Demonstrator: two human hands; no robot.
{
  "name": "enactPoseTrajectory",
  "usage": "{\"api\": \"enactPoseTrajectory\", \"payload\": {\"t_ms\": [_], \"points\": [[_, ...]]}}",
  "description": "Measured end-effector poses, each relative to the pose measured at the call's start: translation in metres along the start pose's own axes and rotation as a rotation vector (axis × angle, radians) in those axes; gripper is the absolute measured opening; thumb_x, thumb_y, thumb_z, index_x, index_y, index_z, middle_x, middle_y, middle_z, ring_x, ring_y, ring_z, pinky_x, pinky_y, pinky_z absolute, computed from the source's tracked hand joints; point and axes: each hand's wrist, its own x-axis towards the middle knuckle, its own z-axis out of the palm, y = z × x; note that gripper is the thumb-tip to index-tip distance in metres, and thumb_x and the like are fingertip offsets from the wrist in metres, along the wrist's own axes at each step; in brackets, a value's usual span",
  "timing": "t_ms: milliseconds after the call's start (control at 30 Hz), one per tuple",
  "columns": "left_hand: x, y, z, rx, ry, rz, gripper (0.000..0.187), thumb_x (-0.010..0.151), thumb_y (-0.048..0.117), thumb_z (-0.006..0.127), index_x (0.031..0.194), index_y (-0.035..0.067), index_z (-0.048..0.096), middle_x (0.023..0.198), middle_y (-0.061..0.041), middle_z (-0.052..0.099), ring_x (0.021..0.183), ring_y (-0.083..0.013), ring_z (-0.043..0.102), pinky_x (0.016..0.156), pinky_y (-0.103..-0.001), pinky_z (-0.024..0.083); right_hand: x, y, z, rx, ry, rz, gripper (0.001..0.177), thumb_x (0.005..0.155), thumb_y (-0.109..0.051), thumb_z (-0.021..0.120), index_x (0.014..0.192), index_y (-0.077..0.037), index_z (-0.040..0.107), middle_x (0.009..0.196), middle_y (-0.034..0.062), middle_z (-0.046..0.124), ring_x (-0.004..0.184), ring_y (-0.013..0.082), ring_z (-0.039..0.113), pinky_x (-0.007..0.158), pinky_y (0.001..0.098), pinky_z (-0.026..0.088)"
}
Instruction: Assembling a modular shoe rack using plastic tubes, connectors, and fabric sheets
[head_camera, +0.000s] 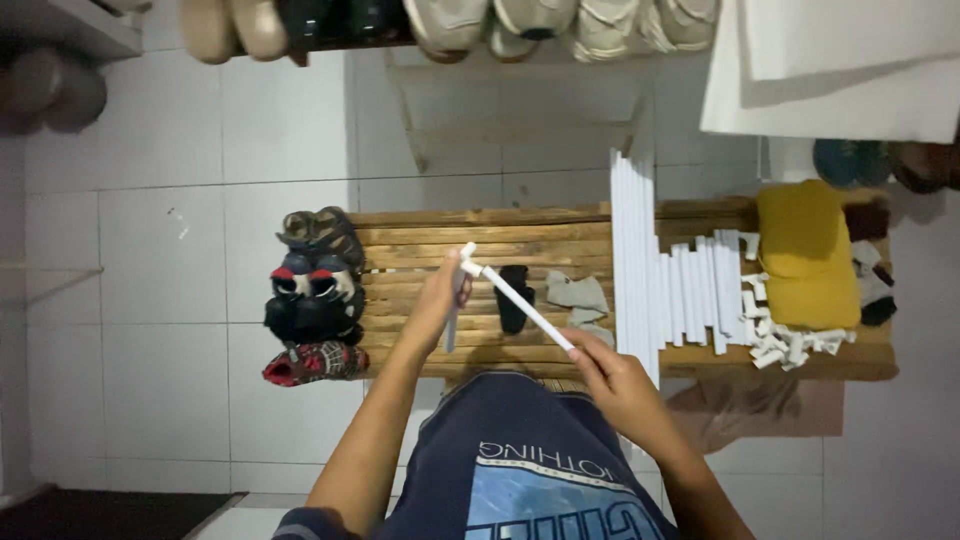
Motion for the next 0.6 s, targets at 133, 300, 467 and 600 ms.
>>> {"api": "enactPoseTrajectory", "payload": {"t_ms": [133,300,467,600], "points": [[-0.012,0.020,-0.016,-0.066,0.021,0.033,0.054,0.105,0.055,0.036,0.079,0.012,0.056,0.066,0.000,0.052,0.057,-0.0119,0.044,0.059,-0.029,0.036,-0.001,-0.037,0.019,-0.013,0.001,0.033,0.042,0.101,-0.029,0.050,0.139,-0.024,0.065,0.133,-0.0077,0.074,0.076,0.0079,0.066,0.071,0.0219,0.045],[-0.024,0.033,-0.035,-0.098,-0.002,0.043,0.050,0.106,0.046,0.040,0.074,0.011,0.054,0.063,-0.002,0.050,0.055,-0.0144,0.046,0.057,-0.030,0.038,-0.003,-0.049,0.046,-0.090,0.027,0.079,0.038,0.102,-0.029,0.051,0.135,-0.029,0.069,0.076,-0.0040,0.067,0.050,0.0100,0.041,0.053,0.0253,0.032],[-0.015,0.011,-0.056,-0.007,0.029,0.093,0.036,0.104,0.033,0.043,0.078,0.012,0.056,0.071,-0.001,0.056,0.062,-0.0131,0.049,0.061,-0.029,0.040,-0.008,-0.056,0.059,-0.263,0.062,-0.018,0.040,0.101,-0.027,0.053,0.139,-0.031,0.064,0.082,-0.0039,0.071,0.049,0.0115,0.049,0.054,0.0278,0.037],[-0.029,0.021,-0.062,0.008,-0.018,0.185,0.044,0.103,0.031,0.044,0.062,0.016,0.041,0.052,0.001,0.038,0.047,-0.0109,0.033,0.047,-0.030,0.024,-0.013,-0.037,0.057,-0.490,0.068,-0.094,0.046,0.099,-0.030,0.058,0.144,-0.041,0.059,0.079,-0.0006,0.073,0.063,0.0192,0.062,0.058,0.0337,0.042]]}}
